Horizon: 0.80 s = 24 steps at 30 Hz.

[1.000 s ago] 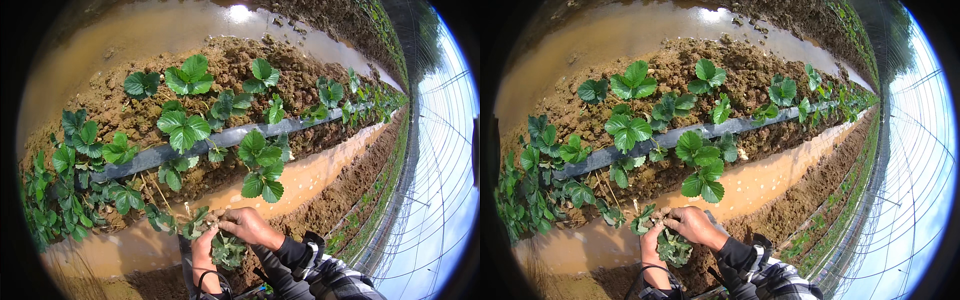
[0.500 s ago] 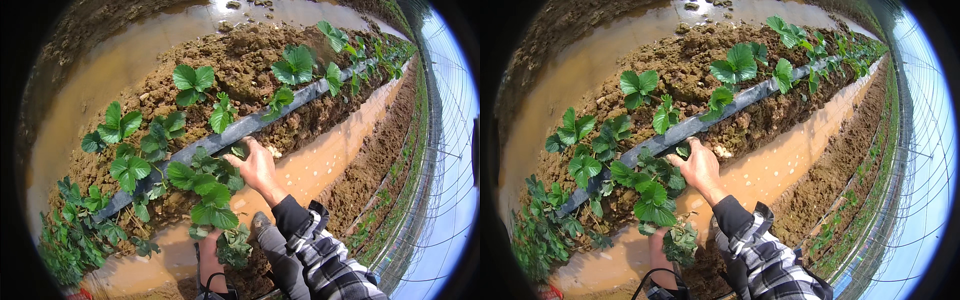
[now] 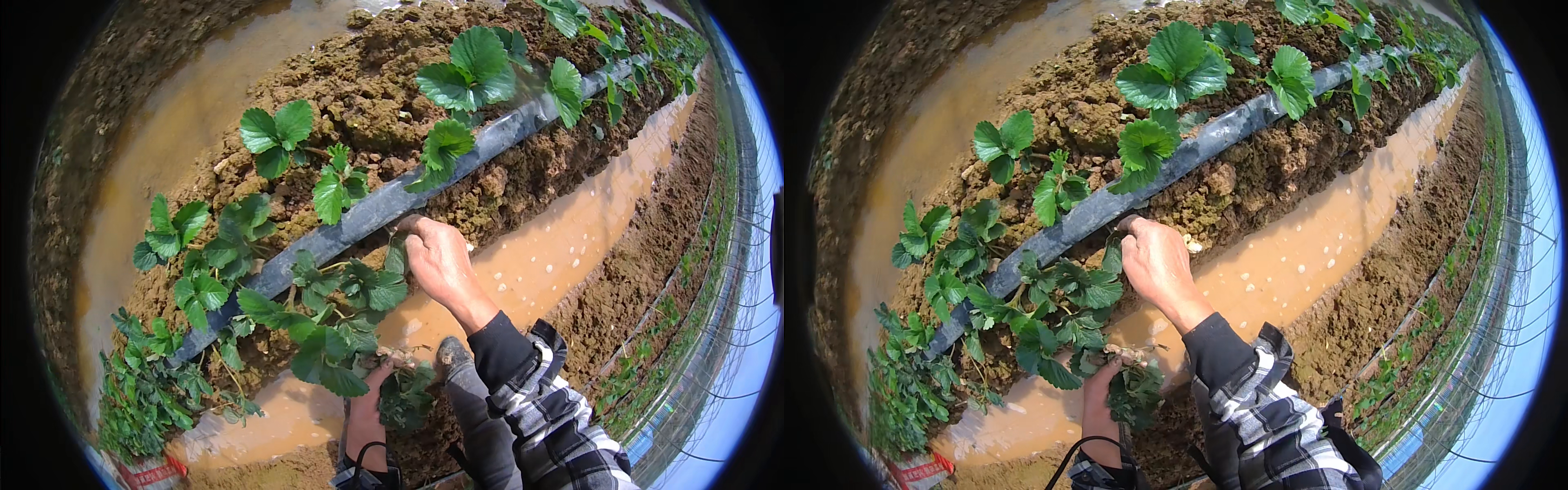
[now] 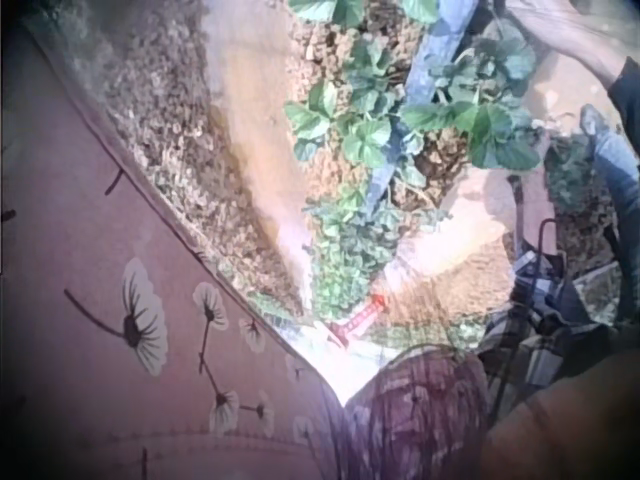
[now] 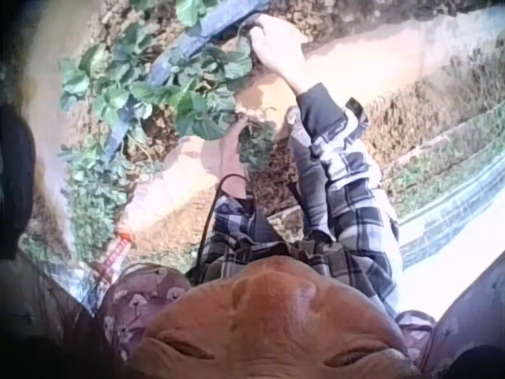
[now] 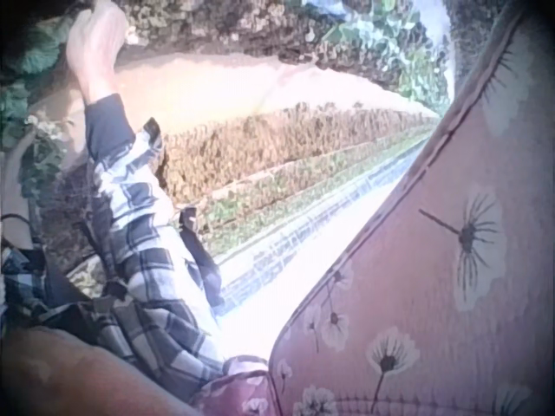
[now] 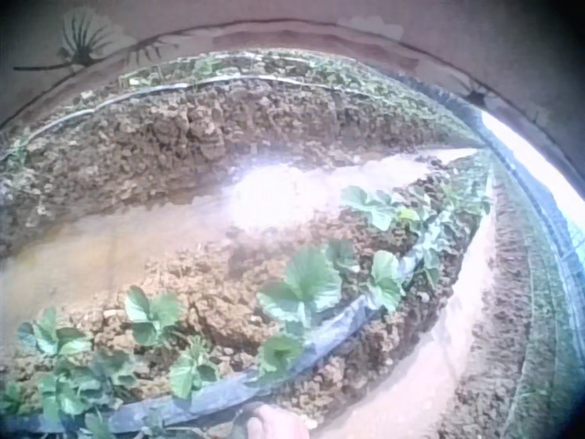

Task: The person removes weeds from between rows of strawberry plants in a greenhouse. They pull weeds by hand and place them into a white sack. Other workers are visible in the background performing similar tasks.

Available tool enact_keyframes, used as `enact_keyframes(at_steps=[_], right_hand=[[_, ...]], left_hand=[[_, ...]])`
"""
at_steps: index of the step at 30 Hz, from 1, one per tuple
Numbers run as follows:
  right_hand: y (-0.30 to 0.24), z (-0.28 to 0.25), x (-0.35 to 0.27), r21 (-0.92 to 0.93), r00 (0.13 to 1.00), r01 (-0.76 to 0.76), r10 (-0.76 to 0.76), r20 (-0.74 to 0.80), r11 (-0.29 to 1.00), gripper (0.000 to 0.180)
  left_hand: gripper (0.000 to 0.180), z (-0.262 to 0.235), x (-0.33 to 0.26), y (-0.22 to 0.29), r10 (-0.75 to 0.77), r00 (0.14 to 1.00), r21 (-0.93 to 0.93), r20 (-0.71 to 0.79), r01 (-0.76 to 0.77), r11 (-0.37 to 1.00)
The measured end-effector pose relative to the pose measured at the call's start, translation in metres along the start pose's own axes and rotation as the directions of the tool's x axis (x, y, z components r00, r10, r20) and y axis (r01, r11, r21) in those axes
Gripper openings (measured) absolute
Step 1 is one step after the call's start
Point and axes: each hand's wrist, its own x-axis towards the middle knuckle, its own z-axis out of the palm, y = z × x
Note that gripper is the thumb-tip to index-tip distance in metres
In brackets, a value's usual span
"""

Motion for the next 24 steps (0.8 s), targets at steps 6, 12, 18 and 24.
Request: enact_keyframes(at_steps=[6, 12, 18, 24], right_hand=[[-0.015, 0.014, 0.006, -0.335, 0.992, 0.000, 0.041, 0.115, 0.942, 0.027], [-0.007, 0.009, 0.012, -0.626, 0.943, 0.307, -0.317, 0.098, 0.717, 0.009], [-0.027, -0.030, 0.030, -0.806, 0.923, 0.379, -0.254, 0.290, 0.456, 0.002], [-0.028, -0.039, 0.038, -0.684, 0.925, 0.343, -0.104, 0.366, 0.644, 0.009]], left_hand=[[0.032, -0.004, 0.018, -0.007, 0.056, 0.997, 0.075, -0.051, -0.052, 0.996], [0.035, -0.018, 0.024, -0.007, 0.075, 0.996, 0.027, -0.039, -0.074, 0.997], [0.039, -0.018, 0.017, 0.005, 0.088, 0.996, -0.017, -0.035, -0.088, 0.996], [0.042, -0.026, 0.015, 0.008, 0.101, 0.994, -0.054, -0.031, -0.103, 0.993]])
